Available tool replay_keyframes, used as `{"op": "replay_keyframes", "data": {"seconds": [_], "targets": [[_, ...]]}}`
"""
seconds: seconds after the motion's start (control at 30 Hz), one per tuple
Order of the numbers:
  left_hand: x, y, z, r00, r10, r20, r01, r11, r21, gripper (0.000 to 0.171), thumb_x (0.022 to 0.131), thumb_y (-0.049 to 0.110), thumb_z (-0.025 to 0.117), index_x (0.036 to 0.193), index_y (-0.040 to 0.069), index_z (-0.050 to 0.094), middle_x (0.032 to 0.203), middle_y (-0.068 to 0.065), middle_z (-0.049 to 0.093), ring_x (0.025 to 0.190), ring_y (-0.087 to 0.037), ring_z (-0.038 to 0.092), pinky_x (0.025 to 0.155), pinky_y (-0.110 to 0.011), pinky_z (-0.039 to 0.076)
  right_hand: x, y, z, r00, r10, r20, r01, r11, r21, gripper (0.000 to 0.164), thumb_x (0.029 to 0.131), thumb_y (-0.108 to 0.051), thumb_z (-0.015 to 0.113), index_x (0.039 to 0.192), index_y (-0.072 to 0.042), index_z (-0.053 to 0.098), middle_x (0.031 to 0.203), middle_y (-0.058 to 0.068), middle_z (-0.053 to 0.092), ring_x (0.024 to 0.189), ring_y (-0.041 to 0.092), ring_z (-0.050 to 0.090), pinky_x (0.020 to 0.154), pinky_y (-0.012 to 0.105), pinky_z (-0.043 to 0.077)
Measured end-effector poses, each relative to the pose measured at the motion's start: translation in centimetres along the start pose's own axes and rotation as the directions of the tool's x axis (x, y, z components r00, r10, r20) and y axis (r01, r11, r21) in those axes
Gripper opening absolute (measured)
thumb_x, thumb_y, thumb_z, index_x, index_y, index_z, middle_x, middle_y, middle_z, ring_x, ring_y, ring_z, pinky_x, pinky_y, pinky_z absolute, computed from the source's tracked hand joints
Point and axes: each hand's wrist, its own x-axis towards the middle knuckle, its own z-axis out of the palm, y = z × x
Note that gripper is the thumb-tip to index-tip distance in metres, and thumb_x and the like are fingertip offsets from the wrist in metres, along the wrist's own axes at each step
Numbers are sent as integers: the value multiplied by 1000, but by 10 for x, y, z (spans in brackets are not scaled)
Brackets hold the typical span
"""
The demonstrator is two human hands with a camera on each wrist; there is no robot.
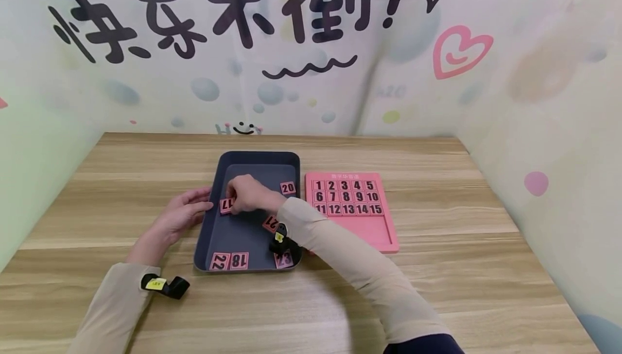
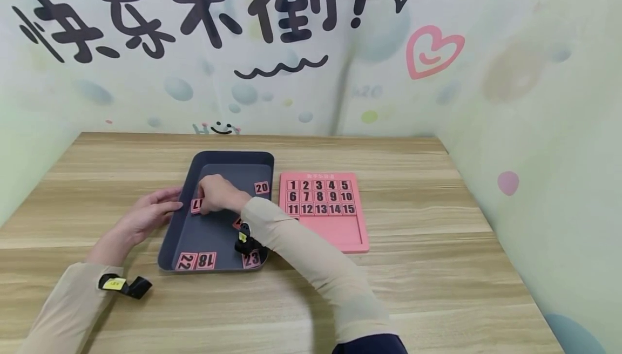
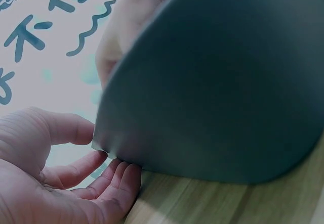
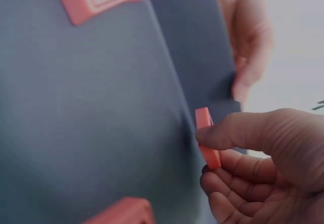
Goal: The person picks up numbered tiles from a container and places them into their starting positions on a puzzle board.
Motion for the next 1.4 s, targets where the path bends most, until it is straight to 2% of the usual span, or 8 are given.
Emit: {"op": "replay_keyframes", "data": {"seconds": [0.1,0.3,0.4,0.47,0.6,0.87,1.1,1.4], "targets": [[0,-1,0,1000,0,1,0,1000,2,60,94,6,51,143,-10,21,130,-17,43,94,1,53,79,-20,46,-6,2,-8,1000,-1,-18,2,1000,17,18,78,-9,74,94,-7,66,80,0,57,66,11,52,55,18,41],[-1,-2,0,1000,-4,-11,4,1000,3,61,94,6,52,143,-11,21,127,-13,46,93,1,53,79,-20,46,-27,5,-29,997,-33,-67,37,997,63,22,78,-9,74,98,-5,65,84,2,59,70,12,52,58,17,42],[-1,-3,0,1000,-5,-14,5,1000,7,61,94,7,52,143,-10,21,129,-15,44,93,2,53,78,-20,46,-41,7,-39,996,-32,-85,38,996,76,24,79,-10,73,102,-6,65,88,2,59,75,12,52,63,17,43],[-1,-4,-1,1000,-1,-11,0,1000,-4,62,93,7,53,143,-10,20,127,-13,46,93,2,53,78,-20,46,-51,10,-44,994,-31,-101,39,996,80,26,80,-10,73,104,-5,64,90,3,60,78,13,53,66,18,44],[-1,-5,-2,1000,11,-6,-11,1000,-27,62,93,5,53,143,-11,20,116,-1,51,93,1,53,78,-20,46,-69,20,-51,991,-35,-131,46,996,83,27,79,-10,73,105,-5,64,92,4,61,81,14,54,70,19,45],[0,-4,-2,1000,9,-2,-9,1000,-20,63,92,6,54,143,-11,21,109,7,52,92,2,53,78,-20,45,-104,48,-53,989,20,-148,2,989,146,31,79,-7,72,109,-4,63,94,4,61,84,16,55,72,23,47],[0,-3,0,1000,5,4,-4,1000,-14,63,93,6,54,143,-10,21,108,8,52,93,1,53,78,-20,45,-134,72,-48,975,-47,-219,77,989,130,25,77,-7,73,100,-2,66,87,4,62,77,16,55,68,24,47],[1,-3,1,1000,6,2,-6,1000,-14,63,93,7,55,143,-10,21,108,7,52,92,0,53,78,-20,45,-171,99,-43,970,54,-236,-27,993,113,26,72,-2,74,96,-1,64,85,4,60,78,17,55,70,29,48]]}}
